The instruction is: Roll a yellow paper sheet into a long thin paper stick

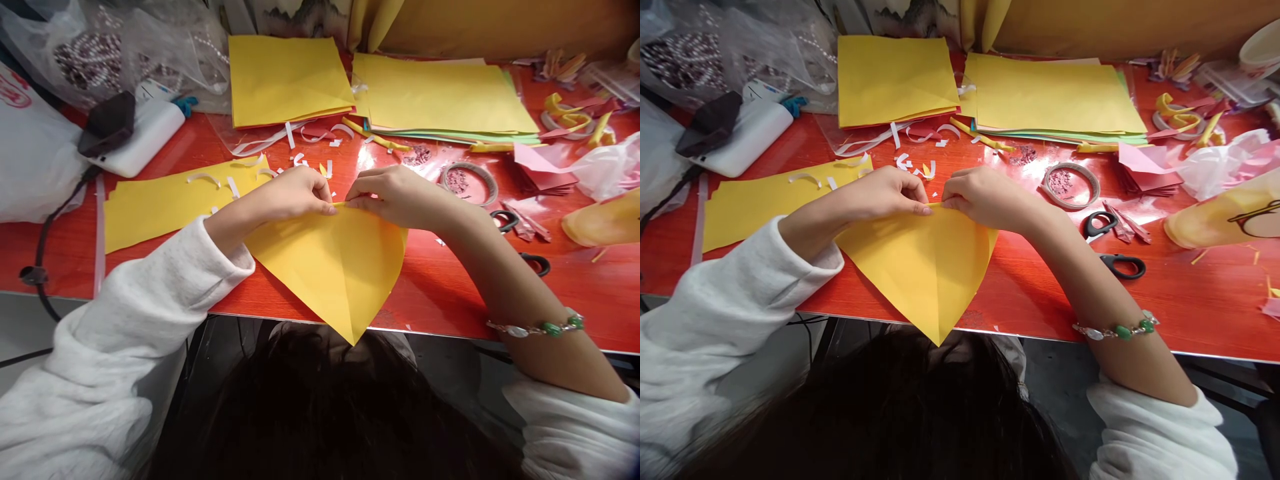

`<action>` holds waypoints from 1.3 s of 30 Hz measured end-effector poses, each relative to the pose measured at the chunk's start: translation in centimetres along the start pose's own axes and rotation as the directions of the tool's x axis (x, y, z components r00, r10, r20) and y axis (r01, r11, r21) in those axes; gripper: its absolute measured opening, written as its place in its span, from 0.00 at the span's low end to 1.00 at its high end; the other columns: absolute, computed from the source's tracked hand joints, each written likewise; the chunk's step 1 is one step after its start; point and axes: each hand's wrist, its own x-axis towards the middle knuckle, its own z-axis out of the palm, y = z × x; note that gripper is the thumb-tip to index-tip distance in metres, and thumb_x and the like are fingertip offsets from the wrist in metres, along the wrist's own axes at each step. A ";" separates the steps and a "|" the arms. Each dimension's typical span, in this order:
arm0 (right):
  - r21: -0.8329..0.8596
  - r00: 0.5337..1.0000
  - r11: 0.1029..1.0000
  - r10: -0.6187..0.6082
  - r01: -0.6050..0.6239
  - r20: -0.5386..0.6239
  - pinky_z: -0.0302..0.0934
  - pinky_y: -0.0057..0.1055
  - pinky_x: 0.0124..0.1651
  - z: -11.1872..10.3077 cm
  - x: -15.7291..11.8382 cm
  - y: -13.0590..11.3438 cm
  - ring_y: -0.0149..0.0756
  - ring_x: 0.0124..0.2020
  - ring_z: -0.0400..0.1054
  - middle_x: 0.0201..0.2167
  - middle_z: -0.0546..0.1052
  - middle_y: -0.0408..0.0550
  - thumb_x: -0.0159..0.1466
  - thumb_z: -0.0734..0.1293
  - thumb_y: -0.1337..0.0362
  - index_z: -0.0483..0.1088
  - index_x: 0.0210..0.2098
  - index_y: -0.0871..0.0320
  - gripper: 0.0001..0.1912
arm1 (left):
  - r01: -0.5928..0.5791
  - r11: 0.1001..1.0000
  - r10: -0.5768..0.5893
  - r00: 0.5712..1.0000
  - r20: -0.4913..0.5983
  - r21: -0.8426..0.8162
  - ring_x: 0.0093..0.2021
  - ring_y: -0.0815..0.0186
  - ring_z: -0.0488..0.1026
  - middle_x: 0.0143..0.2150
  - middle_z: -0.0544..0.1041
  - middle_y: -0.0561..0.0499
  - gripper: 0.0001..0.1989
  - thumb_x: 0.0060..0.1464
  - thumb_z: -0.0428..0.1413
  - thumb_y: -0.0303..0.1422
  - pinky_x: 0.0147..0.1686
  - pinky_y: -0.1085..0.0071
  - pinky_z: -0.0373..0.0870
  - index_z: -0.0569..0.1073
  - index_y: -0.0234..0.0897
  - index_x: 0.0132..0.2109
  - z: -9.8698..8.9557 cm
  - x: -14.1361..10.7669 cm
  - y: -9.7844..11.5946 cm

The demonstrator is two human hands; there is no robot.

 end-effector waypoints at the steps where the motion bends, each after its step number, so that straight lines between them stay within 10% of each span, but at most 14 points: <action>1: -0.018 1.000 1.000 0.006 -0.006 -0.006 0.53 0.30 0.34 0.0 0.0 0.1 0.32 0.31 0.63 0.32 0.73 0.49 0.64 0.57 0.64 0.71 0.35 0.60 0.12 | -0.005 1.000 0.005 1.000 0.019 0.011 0.26 0.72 0.64 0.25 0.71 0.52 0.12 0.43 0.58 0.38 0.27 0.74 0.53 0.74 0.32 0.29 -0.1 0.0 0.0; 39: -0.114 1.000 0.993 0.022 -0.021 0.006 0.51 0.31 0.34 -0.1 -0.1 -0.1 0.32 0.31 0.63 0.33 0.73 0.48 0.63 0.57 0.62 0.71 0.35 0.59 0.12 | -0.024 0.999 0.022 0.999 0.045 0.039 0.28 0.71 0.66 0.24 0.69 0.54 0.14 0.46 0.55 0.41 0.29 0.74 0.54 0.75 0.33 0.30 -0.3 0.1 -0.2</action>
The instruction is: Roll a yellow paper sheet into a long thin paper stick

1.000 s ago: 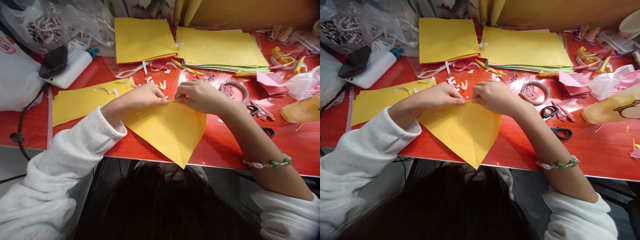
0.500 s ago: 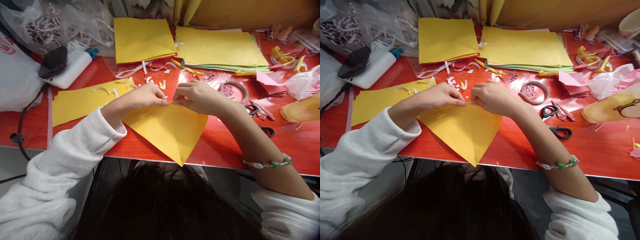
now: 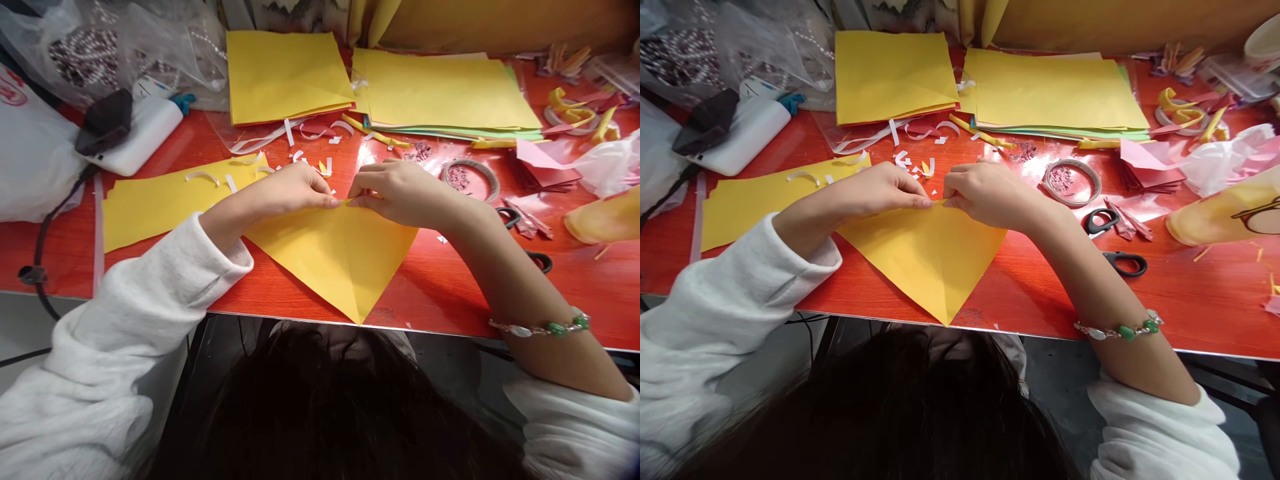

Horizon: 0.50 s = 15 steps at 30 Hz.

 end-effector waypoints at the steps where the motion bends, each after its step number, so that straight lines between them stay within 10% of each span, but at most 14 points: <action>1: -0.011 1.000 1.000 0.003 -0.003 -0.005 0.51 0.31 0.33 0.0 0.0 0.0 0.32 0.31 0.63 0.32 0.73 0.48 0.63 0.58 0.62 0.71 0.35 0.59 0.12 | -0.005 1.000 0.005 1.000 0.003 0.012 0.28 0.71 0.66 0.24 0.68 0.54 0.14 0.46 0.54 0.41 0.30 0.74 0.53 0.76 0.34 0.30 0.0 0.0 0.0; 15: 0.041 1.000 0.999 0.020 -0.020 0.021 0.51 0.31 0.34 -0.3 0.0 0.0 0.33 0.32 0.64 0.32 0.73 0.49 0.63 0.57 0.62 0.72 0.35 0.59 0.13 | 0.037 0.999 -0.037 0.999 0.010 -0.005 0.28 0.70 0.65 0.26 0.72 0.53 0.12 0.45 0.56 0.39 0.28 0.73 0.54 0.76 0.33 0.31 0.0 -0.2 0.3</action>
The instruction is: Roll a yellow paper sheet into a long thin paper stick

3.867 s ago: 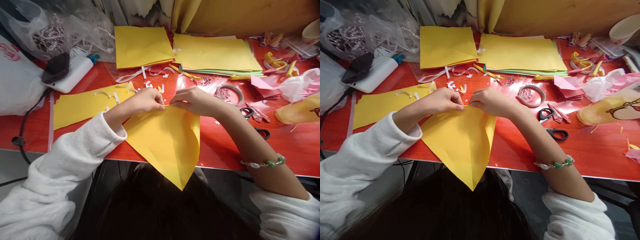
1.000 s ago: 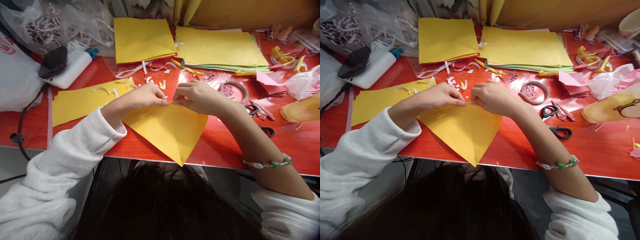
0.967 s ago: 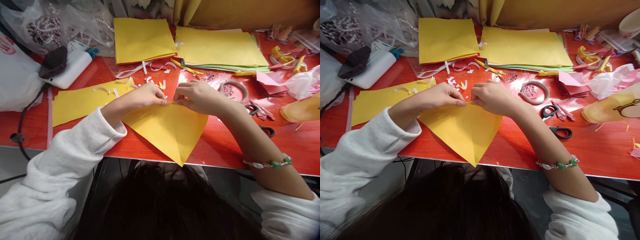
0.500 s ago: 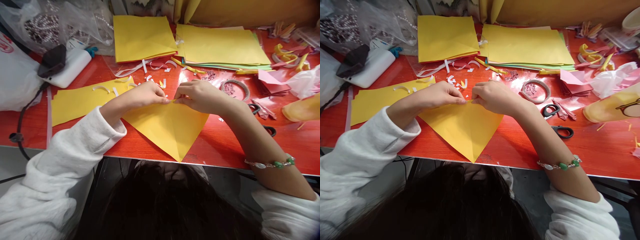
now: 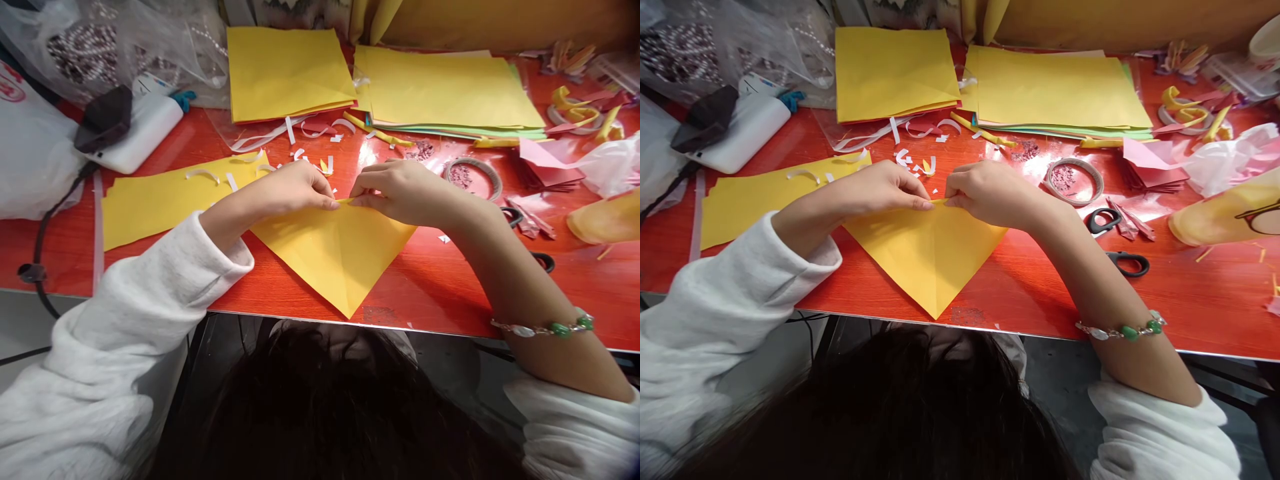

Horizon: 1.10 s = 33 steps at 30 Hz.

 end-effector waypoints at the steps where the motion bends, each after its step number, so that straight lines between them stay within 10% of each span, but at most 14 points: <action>1: -0.009 1.000 1.000 0.007 -0.007 -0.008 0.51 0.31 0.34 0.0 0.0 0.0 0.33 0.31 0.63 0.32 0.73 0.49 0.63 0.58 0.62 0.72 0.35 0.59 0.12 | -0.010 1.000 0.010 1.000 0.011 0.011 0.28 0.70 0.65 0.26 0.72 0.52 0.13 0.46 0.55 0.39 0.27 0.73 0.54 0.77 0.34 0.32 -0.1 0.0 -0.1; 33: 0.083 0.998 0.995 -0.052 0.050 0.026 0.54 0.31 0.37 -0.2 0.0 -0.4 0.33 0.35 0.64 0.36 0.72 0.51 0.66 0.54 0.63 0.73 0.40 0.60 0.17 | 0.001 0.999 -0.001 1.000 -0.006 -0.043 0.36 0.65 0.71 0.29 0.75 0.53 0.12 0.46 0.56 0.37 0.37 0.72 0.60 0.77 0.33 0.33 -0.1 -0.5 0.4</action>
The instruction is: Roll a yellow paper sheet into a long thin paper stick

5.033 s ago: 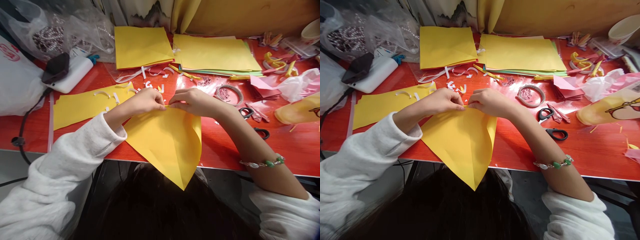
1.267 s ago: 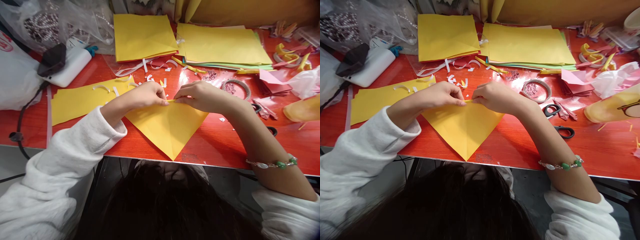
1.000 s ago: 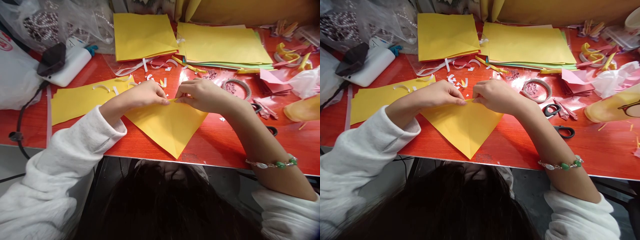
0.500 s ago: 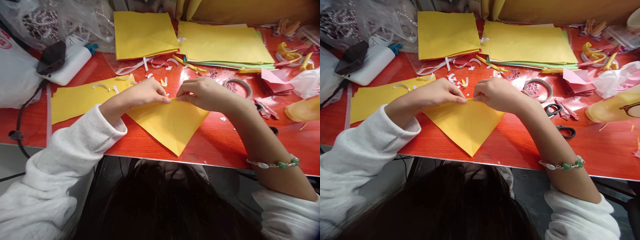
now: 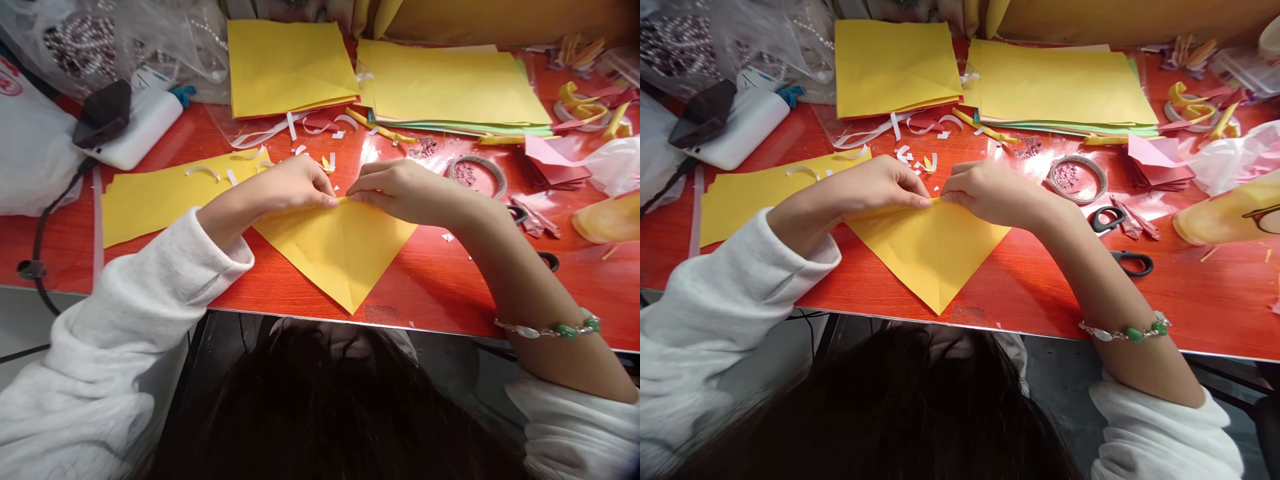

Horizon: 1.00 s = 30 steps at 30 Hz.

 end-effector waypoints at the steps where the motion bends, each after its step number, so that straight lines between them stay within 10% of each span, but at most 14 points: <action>1: -0.002 1.000 1.000 -0.008 0.008 0.004 0.54 0.31 0.37 0.0 0.0 0.0 0.33 0.34 0.64 0.35 0.72 0.51 0.65 0.54 0.63 0.73 0.39 0.60 0.17 | 0.010 1.000 -0.010 1.000 0.004 0.011 0.36 0.65 0.71 0.29 0.75 0.53 0.12 0.45 0.56 0.38 0.37 0.72 0.60 0.77 0.33 0.33 0.0 0.0 0.0; 30: -0.024 0.999 0.998 0.052 -0.052 0.008 0.52 0.31 0.35 0.2 0.0 -0.3 0.34 0.34 0.64 0.34 0.73 0.49 0.63 0.57 0.61 0.72 0.38 0.58 0.14 | 0.019 0.999 -0.022 0.998 0.066 0.044 0.40 0.61 0.71 0.29 0.74 0.53 0.14 0.45 0.54 0.39 0.40 0.71 0.61 0.77 0.34 0.33 -0.2 -0.5 0.5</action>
